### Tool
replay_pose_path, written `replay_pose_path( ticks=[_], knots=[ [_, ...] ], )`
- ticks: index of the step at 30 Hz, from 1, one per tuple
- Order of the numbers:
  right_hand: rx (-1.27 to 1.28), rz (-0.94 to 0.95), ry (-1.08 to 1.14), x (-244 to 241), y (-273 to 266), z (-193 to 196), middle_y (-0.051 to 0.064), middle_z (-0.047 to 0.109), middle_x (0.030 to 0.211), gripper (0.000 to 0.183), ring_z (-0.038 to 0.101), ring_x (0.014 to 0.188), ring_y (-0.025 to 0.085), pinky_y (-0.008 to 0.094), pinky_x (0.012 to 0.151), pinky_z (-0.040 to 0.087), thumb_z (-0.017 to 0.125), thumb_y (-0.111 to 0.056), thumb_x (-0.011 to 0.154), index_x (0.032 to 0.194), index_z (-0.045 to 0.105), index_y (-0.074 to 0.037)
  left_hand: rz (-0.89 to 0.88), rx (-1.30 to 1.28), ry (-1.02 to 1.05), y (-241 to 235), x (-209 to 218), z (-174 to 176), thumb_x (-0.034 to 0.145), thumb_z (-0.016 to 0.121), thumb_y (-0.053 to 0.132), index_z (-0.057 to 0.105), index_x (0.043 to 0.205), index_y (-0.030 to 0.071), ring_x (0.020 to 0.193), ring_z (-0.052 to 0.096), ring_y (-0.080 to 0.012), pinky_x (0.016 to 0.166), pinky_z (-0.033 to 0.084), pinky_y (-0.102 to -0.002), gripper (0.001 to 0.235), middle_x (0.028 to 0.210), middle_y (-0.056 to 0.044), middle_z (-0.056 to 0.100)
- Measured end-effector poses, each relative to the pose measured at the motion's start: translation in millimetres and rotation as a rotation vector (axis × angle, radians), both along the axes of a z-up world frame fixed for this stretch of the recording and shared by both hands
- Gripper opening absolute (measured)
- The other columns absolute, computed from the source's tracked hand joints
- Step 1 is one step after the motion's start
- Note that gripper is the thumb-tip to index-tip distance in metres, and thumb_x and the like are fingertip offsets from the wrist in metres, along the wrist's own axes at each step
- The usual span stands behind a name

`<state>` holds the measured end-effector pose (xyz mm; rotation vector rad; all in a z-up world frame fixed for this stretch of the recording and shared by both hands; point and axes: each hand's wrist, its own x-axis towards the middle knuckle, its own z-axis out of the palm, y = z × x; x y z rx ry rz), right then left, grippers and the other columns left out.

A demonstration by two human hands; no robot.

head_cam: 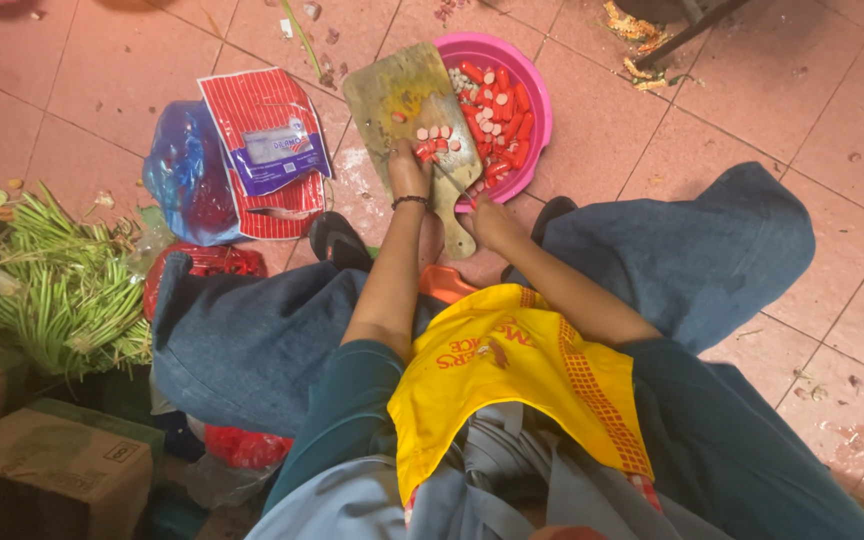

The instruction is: Cutting sausages into small pieces on a wooden cutting board.

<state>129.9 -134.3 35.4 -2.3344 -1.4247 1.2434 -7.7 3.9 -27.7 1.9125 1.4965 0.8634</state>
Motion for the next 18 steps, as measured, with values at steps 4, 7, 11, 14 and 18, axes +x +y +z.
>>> replay_pose_path(
  ticks=[4,7,11,14,18],
  knots=[
    [-0.101,-0.011,-0.026,7.7,-19.5,28.1,0.036,0.065,0.111,0.043,0.063,0.106,0.052,0.061,0.090,0.049,0.054,-0.029,0.100,0.130,0.047,0.001,0.010,-0.077,-0.020,0.3,3.1,-2.1,0.073,0.081,0.002,0.058,0.095,0.004,0.081,0.065,-0.0377,0.073,0.053,-0.048,0.032,0.094,-0.018,0.064],
    [-0.040,0.037,-0.044,6.6,-12.1,48.0,0.035,0.069,0.106,0.041,0.066,0.105,0.051,0.060,0.092,0.050,0.053,-0.033,0.106,0.126,0.051,0.002,0.027,-0.075,-0.026,-3.5,3.6,-0.5,0.074,0.081,0.002,0.057,0.094,0.003,0.078,0.065,-0.0366,0.071,0.053,-0.048,0.031,0.090,-0.018,0.064],
    [-0.033,0.055,-0.014,8.0,0.7,41.4,0.035,0.068,0.106,0.041,0.065,0.104,0.052,0.061,0.089,0.049,0.055,-0.032,0.102,0.124,0.050,0.002,0.026,-0.077,-0.033,-2.5,1.9,1.8,0.074,0.080,0.002,0.057,0.095,0.003,0.077,0.065,-0.0362,0.071,0.053,-0.048,0.032,0.089,-0.017,0.064],
    [0.029,0.041,0.008,8.1,8.6,12.6,0.035,0.067,0.104,0.048,0.064,0.102,0.053,0.062,0.086,0.049,0.053,-0.028,0.100,0.135,0.043,0.001,0.008,-0.073,-0.039,-1.9,1.0,-1.2,0.075,0.079,0.000,0.058,0.095,0.004,0.078,0.065,-0.0360,0.072,0.053,-0.047,0.029,0.092,-0.018,0.064],
    [0.055,0.082,-0.036,0.6,17.3,-26.2,0.035,0.066,0.110,0.039,0.065,0.106,0.051,0.059,0.089,0.050,0.056,-0.029,0.102,0.122,0.052,0.004,-0.005,-0.027,-0.039,-6.0,2.1,-4.2,0.077,0.078,-0.001,0.059,0.095,0.004,0.080,0.065,-0.0365,0.073,0.053,-0.047,0.027,0.096,-0.018,0.065]
  ],
)
